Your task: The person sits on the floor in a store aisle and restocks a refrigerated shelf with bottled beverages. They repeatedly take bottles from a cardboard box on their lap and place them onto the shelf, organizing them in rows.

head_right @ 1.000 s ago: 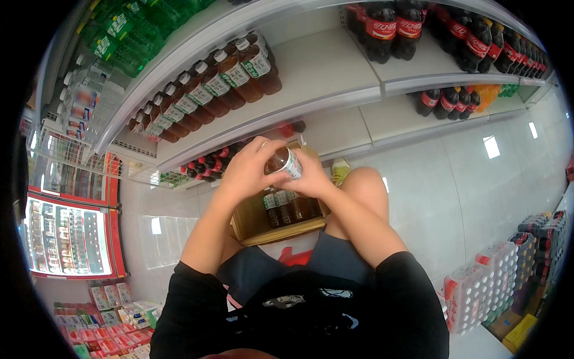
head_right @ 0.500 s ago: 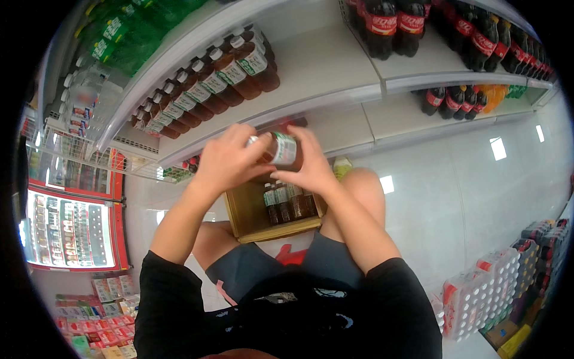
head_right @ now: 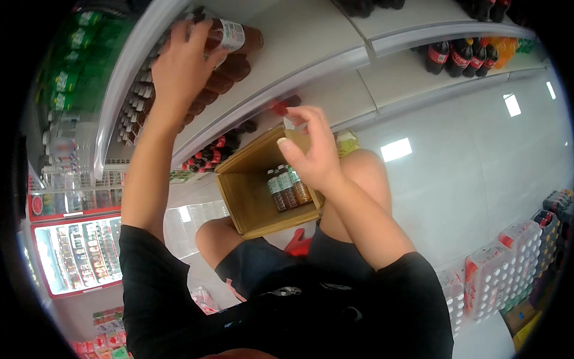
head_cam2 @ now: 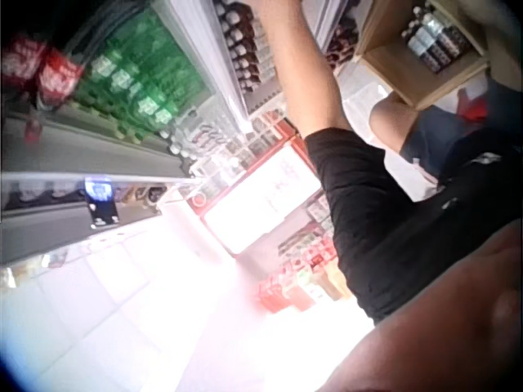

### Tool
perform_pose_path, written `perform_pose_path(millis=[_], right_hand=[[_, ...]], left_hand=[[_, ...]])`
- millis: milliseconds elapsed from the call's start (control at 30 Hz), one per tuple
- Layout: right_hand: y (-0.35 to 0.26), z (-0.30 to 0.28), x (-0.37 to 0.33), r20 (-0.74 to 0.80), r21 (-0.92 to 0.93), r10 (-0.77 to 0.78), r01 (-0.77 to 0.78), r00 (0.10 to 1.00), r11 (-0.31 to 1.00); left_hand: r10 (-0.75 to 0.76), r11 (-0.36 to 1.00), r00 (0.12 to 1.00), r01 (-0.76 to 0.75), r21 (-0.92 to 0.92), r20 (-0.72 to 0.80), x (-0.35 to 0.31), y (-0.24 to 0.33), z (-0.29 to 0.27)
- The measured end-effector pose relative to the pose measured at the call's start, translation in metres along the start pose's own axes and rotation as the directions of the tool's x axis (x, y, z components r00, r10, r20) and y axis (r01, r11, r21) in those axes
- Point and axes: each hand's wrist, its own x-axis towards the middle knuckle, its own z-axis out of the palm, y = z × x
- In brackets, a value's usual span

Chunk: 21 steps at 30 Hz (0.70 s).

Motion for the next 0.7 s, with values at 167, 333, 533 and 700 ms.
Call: perform_pose_path(millis=[167, 333, 533, 700], right_hand=[[0.000, -0.006, 0.006, 0.096, 0.022, -0.011, 0.009, 0.995, 1.000], [-0.003, -0.020, 0.009, 0.136, 0.119, 0.011, -0.028, 0.991, 0.993], [-0.001, -0.034, 0.010, 0.151, 0.154, 0.093, -0.117, 0.984, 0.981], [-0.005, -0.042, 0.014, 0.156, 0.145, 0.135, -0.158, 0.979, 0.977]], left_hand=[[-0.071, 0.997, 0.970, 0.064, 0.038, 0.232, 0.050, -0.021, 0.059], [-0.251, 0.956, 0.836, 0.134, 0.262, 0.488, 0.126, -0.015, 0.072], [-0.326, 0.926, 0.785, 0.153, 0.344, 0.526, 0.154, -0.059, 0.128], [-0.253, 0.929, 0.850, 0.079, 0.362, 0.463, 0.147, -0.086, 0.145]])
